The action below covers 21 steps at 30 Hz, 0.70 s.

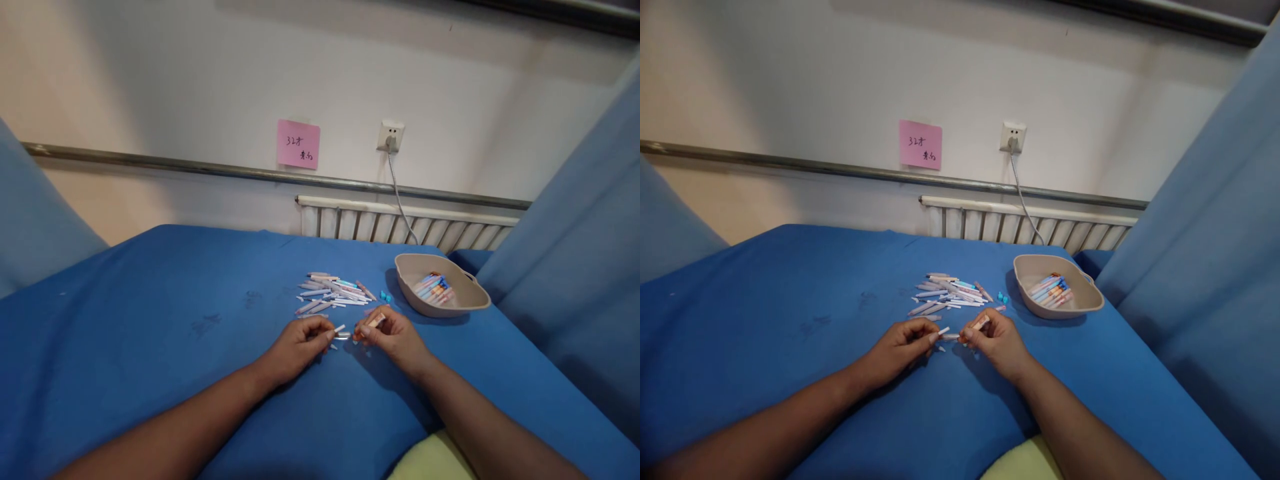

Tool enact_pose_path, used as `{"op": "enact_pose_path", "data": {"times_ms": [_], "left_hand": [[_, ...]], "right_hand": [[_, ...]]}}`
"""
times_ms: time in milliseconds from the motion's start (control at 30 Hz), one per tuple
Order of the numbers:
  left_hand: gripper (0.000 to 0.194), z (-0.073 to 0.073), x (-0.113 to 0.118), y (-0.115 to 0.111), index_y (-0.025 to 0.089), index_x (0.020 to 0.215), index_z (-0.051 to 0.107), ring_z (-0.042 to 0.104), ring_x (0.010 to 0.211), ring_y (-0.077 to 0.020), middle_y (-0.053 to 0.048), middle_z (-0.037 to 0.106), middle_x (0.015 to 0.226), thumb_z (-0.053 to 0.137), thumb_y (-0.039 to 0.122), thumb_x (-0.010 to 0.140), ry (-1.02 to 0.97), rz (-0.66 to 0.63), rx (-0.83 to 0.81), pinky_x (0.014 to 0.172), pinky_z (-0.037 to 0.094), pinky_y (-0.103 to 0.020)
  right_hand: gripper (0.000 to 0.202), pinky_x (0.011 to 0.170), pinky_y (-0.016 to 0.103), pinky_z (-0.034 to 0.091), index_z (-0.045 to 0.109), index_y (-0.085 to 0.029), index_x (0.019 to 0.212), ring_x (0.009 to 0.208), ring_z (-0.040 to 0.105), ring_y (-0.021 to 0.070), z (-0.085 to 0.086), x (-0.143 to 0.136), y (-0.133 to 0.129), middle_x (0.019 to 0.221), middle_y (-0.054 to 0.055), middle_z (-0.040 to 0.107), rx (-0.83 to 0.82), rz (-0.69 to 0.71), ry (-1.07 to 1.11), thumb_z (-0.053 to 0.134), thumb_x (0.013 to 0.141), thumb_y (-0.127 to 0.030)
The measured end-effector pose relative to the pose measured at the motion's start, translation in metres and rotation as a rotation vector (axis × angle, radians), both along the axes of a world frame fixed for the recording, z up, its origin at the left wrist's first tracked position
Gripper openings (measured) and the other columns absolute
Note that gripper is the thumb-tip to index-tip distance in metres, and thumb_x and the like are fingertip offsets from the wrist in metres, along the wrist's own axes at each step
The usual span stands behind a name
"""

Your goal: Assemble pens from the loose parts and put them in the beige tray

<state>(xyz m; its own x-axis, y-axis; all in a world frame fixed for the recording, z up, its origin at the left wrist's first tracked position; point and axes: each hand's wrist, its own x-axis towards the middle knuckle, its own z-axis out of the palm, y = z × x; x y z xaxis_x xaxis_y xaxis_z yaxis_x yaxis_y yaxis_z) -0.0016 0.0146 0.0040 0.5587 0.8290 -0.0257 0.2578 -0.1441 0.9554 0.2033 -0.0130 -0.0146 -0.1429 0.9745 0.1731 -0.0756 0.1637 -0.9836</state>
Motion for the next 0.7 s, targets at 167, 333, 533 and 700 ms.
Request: {"op": "enact_pose_path", "data": {"times_ms": [167,333,533,700], "left_hand": [[0.024,0.004,0.0,-0.001,0.015,0.075,0.06,0.043,0.056,-0.0111,0.003,0.05,0.059,0.054,0.037,0.083,0.003,-0.002,0.086,0.054,0.035,-0.021],[0.024,0.002,-0.003,0.001,0.015,0.076,0.063,0.048,0.062,-0.0127,0.001,0.054,0.064,0.051,0.035,0.085,0.075,-0.035,0.191,0.061,0.039,-0.022],[0.025,-0.001,-0.006,0.001,0.016,0.09,0.067,0.057,0.08,-0.0172,-0.003,0.066,0.084,0.048,0.032,0.087,0.195,-0.143,0.296,0.074,0.042,-0.024],[0.021,0.001,-0.005,-0.008,0.02,0.098,0.064,0.057,0.08,-0.0177,-0.003,0.066,0.089,0.049,0.03,0.086,0.264,-0.203,0.367,0.075,0.042,-0.025]], "right_hand": [[0.02,0.059,0.025,0.04,0.054,-0.02,0.076,0.061,0.051,0.0129,-0.007,0.004,-0.001,0.067,-0.002,0.056,0.189,0.046,-0.399,0.054,0.086,-0.037],[0.016,0.07,0.029,0.04,0.059,-0.021,0.093,0.076,0.054,0.0173,0.002,0.007,-0.009,0.081,0.004,0.059,0.408,0.015,-0.842,0.044,0.093,-0.027],[0.022,0.075,0.029,0.043,0.061,-0.023,0.104,0.083,0.056,0.0178,0.008,0.007,-0.013,0.089,0.006,0.059,0.431,0.065,-1.023,0.041,0.094,-0.027],[0.026,0.079,0.029,0.043,0.06,-0.026,0.113,0.091,0.058,0.0187,0.008,0.006,-0.015,0.096,0.007,0.059,0.477,0.134,-1.016,0.042,0.094,-0.026]]}}
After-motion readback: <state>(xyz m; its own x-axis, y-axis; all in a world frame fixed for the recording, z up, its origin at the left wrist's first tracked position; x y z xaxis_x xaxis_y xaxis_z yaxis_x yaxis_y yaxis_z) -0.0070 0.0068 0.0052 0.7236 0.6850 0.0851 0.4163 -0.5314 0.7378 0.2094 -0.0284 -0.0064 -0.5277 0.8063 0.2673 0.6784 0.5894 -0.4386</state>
